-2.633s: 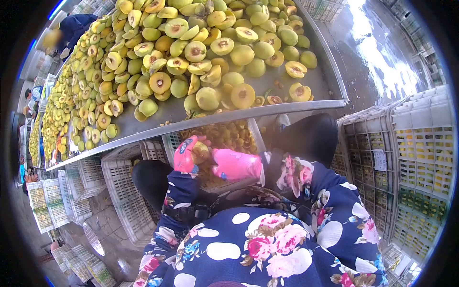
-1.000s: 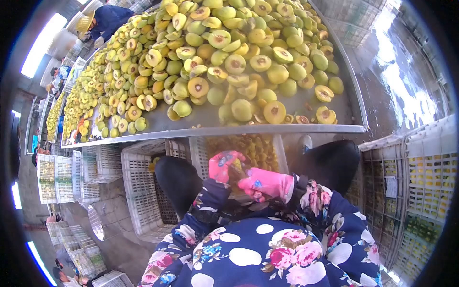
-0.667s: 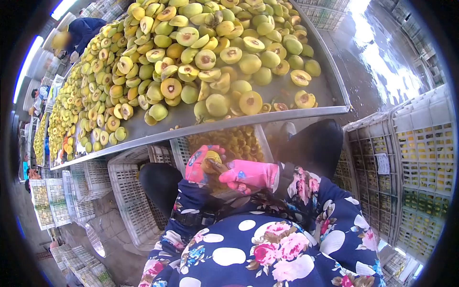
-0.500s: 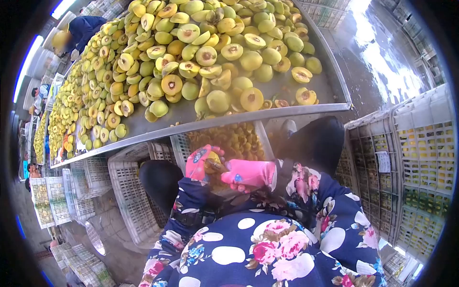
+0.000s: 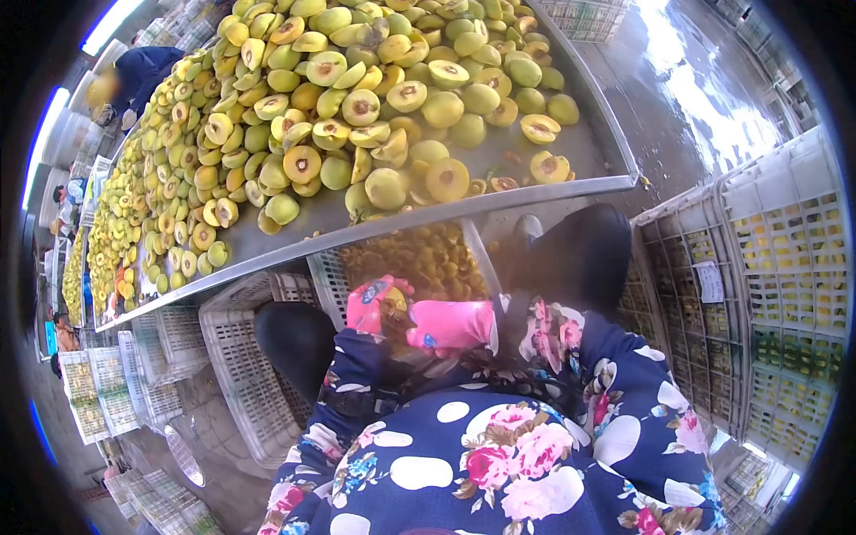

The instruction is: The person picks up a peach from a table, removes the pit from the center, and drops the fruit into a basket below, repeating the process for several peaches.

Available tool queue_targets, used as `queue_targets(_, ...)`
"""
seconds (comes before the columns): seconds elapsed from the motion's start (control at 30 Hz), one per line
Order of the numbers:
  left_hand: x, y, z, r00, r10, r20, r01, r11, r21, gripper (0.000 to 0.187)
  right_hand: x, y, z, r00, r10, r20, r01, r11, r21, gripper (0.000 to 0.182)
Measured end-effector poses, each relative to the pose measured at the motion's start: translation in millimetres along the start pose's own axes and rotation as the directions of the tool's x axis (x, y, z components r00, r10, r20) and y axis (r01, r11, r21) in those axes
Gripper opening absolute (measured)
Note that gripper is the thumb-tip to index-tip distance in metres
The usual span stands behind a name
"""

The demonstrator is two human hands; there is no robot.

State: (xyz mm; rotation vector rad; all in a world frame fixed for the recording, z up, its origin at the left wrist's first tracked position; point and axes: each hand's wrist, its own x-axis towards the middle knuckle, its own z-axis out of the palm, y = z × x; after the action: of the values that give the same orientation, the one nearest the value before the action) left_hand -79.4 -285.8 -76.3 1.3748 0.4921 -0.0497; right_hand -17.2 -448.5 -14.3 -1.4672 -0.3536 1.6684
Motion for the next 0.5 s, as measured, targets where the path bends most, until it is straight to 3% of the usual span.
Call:
queue_targets(0.03,1.7,-4.2,-2.1,0.999,-0.010,0.033,0.009,0.999,0.040,0.031,0.1,2.6,0.6,0.999,-0.017,-0.032,0.016,0.999,-0.034,0.033)
queue_targets(0.13,6.0,-13.6,-10.0,0.999,-0.026,0.027,0.027,0.999,-0.040,0.033,3.8,4.7,-7.7,0.996,-0.022,0.088,0.020,1.000,0.019,0.024)
queue_targets(0.23,10.1,-18.6,-9.5,1.000,0.022,-0.005,-0.022,0.990,-0.140,0.035,5.7,7.1,-8.5,0.978,-0.089,0.191,0.031,0.958,0.286,0.027)
queue_targets(0.33,3.7,-0.4,7.2,0.992,0.001,-0.127,-0.060,0.887,-0.458,0.035,3.4,0.6,1.8,0.957,-0.200,0.212,0.081,0.882,0.464,0.030)
queue_targets(0.43,7.1,17.0,1.2,0.982,0.022,-0.190,-0.127,0.820,-0.558,0.032,-8.8,-4.6,6.2,0.913,-0.371,0.170,0.256,0.845,0.469,0.030)
queue_targets(0.47,13.1,19.4,-9.6,0.926,0.167,-0.337,-0.349,0.714,-0.607,0.032,-20.8,-10.2,5.0,0.920,-0.340,0.195,0.217,0.857,0.468,0.029)
queue_targets(0.5,4.4,24.0,-33.4,0.918,0.317,-0.237,-0.372,0.487,-0.790,0.031,-20.4,-7.9,0.2,0.953,-0.263,0.150,0.184,0.897,0.401,0.027)
